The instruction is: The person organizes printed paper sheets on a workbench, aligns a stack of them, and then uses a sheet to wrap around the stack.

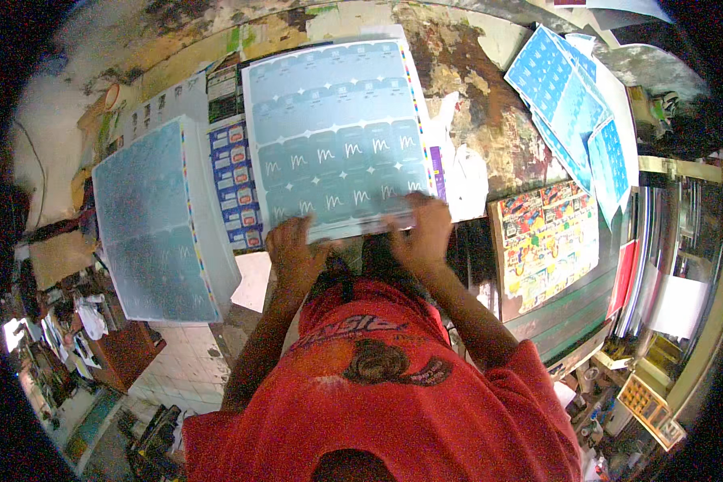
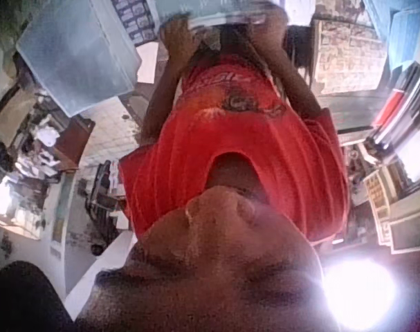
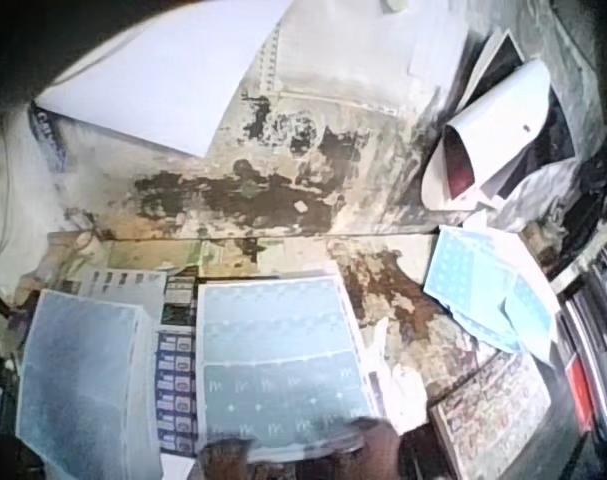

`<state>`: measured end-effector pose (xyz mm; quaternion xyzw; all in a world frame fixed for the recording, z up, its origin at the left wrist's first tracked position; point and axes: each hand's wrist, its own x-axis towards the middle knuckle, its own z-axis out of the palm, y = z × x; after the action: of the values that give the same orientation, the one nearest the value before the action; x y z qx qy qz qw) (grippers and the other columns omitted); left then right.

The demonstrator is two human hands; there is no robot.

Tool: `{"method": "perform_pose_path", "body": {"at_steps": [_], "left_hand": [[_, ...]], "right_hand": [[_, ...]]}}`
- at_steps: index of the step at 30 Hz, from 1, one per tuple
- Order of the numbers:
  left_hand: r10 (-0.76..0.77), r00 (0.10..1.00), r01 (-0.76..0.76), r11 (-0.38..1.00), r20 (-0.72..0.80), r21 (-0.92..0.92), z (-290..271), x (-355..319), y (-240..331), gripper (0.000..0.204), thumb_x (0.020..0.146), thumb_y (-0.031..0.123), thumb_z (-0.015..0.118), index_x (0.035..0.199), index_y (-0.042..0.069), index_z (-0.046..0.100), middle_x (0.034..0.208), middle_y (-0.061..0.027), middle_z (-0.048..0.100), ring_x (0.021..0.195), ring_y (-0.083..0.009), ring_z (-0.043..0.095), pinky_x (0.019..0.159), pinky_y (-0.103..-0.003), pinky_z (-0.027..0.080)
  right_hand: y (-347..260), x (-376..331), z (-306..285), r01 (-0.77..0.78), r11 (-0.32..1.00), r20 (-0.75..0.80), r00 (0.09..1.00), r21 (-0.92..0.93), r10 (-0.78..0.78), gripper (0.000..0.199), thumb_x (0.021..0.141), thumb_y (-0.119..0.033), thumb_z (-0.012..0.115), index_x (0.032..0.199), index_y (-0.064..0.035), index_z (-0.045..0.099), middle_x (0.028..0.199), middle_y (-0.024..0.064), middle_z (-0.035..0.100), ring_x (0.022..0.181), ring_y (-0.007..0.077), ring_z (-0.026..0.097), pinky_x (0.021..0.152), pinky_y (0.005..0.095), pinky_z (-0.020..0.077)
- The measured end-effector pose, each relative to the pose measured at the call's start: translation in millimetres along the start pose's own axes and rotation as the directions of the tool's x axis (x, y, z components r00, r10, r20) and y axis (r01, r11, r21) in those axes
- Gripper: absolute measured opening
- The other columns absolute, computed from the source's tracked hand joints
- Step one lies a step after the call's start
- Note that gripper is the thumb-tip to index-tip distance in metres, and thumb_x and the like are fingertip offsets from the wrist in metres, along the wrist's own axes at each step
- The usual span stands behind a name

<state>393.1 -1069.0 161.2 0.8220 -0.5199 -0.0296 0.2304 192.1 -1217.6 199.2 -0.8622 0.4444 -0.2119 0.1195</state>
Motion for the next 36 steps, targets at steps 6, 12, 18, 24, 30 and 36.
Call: {"method": "perform_pose_path", "body": {"at_steps": [6,12,18,24,30,36], "left_hand": [[-0.659,0.731,0.652,0.595,0.18,-0.471,13,-42,-89,0.051,0.085,0.04,0.076,0.113,0.002,0.06,0.096,-0.0113,0.06,0.085,-0.0209,0.059,0.077,-0.035,0.049],[-0.549,0.517,0.753,-0.072,0.657,-0.653,10,-33,-99,0.035,0.086,0.037,0.076,0.1,0.009,0.06,0.082,-0.0002,0.06,0.064,-0.0132,0.058,0.06,-0.028,0.051],[-0.515,0.448,0.785,-0.165,0.731,-0.597,52,-14,-35,0.029,0.089,0.022,0.073,0.107,0.002,0.063,0.09,-0.0077,0.066,0.068,-0.0198,0.066,0.06,-0.03,0.056],[-0.329,0.692,0.714,0.184,0.642,-0.675,130,101,84,0.034,0.087,0.031,0.072,0.084,-0.002,0.071,0.07,-0.0085,0.07,0.059,-0.0167,0.067,0.054,-0.031,0.055],[-0.179,0.717,0.659,0.487,0.674,-0.573,188,186,192,0.039,0.086,0.039,0.069,0.075,0.001,0.07,0.064,-0.0112,0.069,0.054,-0.0228,0.068,0.063,-0.038,0.056],[-0.183,0.871,0.468,0.591,0.457,-0.657,127,165,174,0.038,0.087,0.028,0.072,0.109,-0.002,0.062,0.091,-0.0152,0.069,0.085,-0.0248,0.069,0.076,-0.038,0.054]], "right_hand": [[85,-5,-7,-0.902,0.256,0.534,0.415,0.348,0.737,0.059,0.082,-0.06,0.071,0.09,-0.0027,0.061,0.076,0.0074,0.059,0.076,0.017,0.059,0.068,0.0387,0.0504],[102,22,-13,-0.928,0.136,0.761,0.363,0.347,0.538,0.038,0.086,-0.04,0.071,0.101,-0.0056,0.067,0.079,0.0012,0.059,0.068,0.0137,0.053,0.064,0.0307,0.0446],[180,51,-47,-0.806,0.403,0.635,0.59,0.433,0.499,0.028,0.088,-0.033,0.067,0.098,-0.0071,0.067,0.082,0.0022,0.062,0.071,0.0145,0.056,0.064,0.0296,0.045],[326,80,-92,-0.821,0.14,0.575,0.498,0.553,0.649,0.016,0.088,-0.027,0.069,0.089,-0.0119,0.064,0.068,-0.0023,0.053,0.056,0.0095,0.05,0.049,0.0236,0.0399],[435,115,-142,-0.84,0.108,0.466,0.397,0.532,0.791,0.021,0.088,-0.035,0.071,0.083,-0.0168,0.061,0.057,-0.0055,0.045,0.041,0.0074,0.038,0.038,0.0221,0.0306],[427,101,-106,-0.62,0.627,-0.264,0.778,-0.472,0.57,0.067,0.085,-0.063,0.062,0.111,-0.0013,0.068,0.103,0.0249,0.067,0.101,0.0329,0.064,0.088,0.0443,0.0474]]}}
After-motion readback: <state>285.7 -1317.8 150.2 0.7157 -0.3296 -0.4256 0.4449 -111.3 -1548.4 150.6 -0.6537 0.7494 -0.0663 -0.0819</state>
